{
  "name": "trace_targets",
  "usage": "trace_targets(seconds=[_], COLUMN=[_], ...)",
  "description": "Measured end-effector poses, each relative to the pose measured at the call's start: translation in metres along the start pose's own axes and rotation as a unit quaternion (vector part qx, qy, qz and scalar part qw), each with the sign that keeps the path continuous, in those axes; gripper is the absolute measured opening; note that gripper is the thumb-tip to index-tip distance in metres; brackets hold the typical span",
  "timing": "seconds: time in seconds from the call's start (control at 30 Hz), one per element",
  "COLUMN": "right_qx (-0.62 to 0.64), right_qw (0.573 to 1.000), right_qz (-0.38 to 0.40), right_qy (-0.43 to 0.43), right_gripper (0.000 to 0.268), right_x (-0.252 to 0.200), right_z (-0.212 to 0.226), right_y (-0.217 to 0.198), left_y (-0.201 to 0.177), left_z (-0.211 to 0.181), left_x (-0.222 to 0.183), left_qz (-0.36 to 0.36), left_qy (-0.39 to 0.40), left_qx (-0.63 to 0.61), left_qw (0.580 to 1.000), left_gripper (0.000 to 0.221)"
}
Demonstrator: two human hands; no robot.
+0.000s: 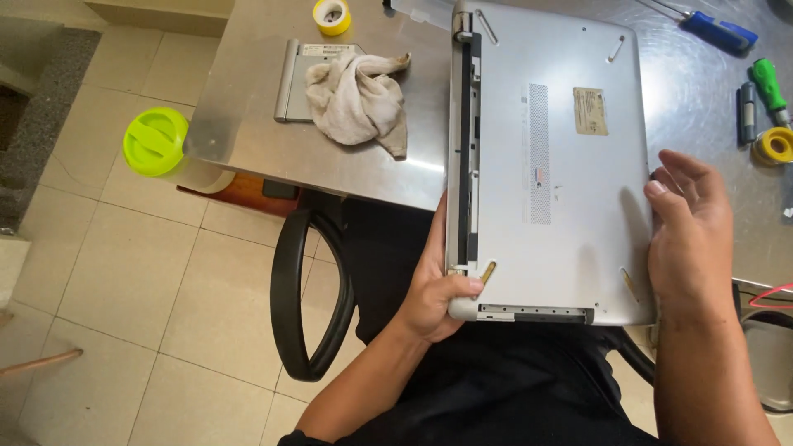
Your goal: Disassembling a laptop by removing the optical drive and prying open the bottom case at a repair bench.
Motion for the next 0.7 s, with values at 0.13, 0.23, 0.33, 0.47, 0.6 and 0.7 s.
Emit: trace_targets(seconds=[0.13,0.23,0.33,0.47,0.6,0.7], right_qx=[0.035,0.015,0.006,0.034,0.106,0.123], right_qw=[0.999,0.997,1.0,0.998,0.99,0.988], right_qz=[0.006,0.0,-0.017,-0.022,-0.025,-0.039], right_qy=[0.03,0.081,0.01,-0.041,-0.09,-0.09], right_gripper=[0.054,0.059,0.058,0.055,0.064,0.064], right_x=[0.005,0.012,0.014,-0.006,-0.011,-0.012], right_z=[-0.002,-0.02,-0.019,0.016,0.014,0.0], right_y=[0.002,-0.002,-0.008,-0.001,-0.007,-0.016], left_y=[-0.018,-0.028,-0.04,-0.05,-0.054,-0.052], left_z=[0.017,0.014,0.021,0.026,0.026,0.023], left_x=[-0.007,-0.01,-0.01,-0.013,-0.015,-0.016], left_qz=[0.036,0.076,0.11,0.16,0.197,0.214], left_qy=[0.017,0.04,0.006,-0.005,0.009,0.016], left_qx=[-0.008,0.081,0.093,0.108,0.147,0.151], left_qw=[0.999,0.993,0.99,0.981,0.969,0.965], left_gripper=[0.114,0.115,0.122,0.122,0.117,0.115])
Point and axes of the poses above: each hand's wrist, its own x-axis towards the middle knuckle, its own y-axis out of the palm, z = x × y, the point moved 10 cm from there along x, towards the middle knuckle, and after that the axes turned 4 degrees about -z, right-handed, at the moved point
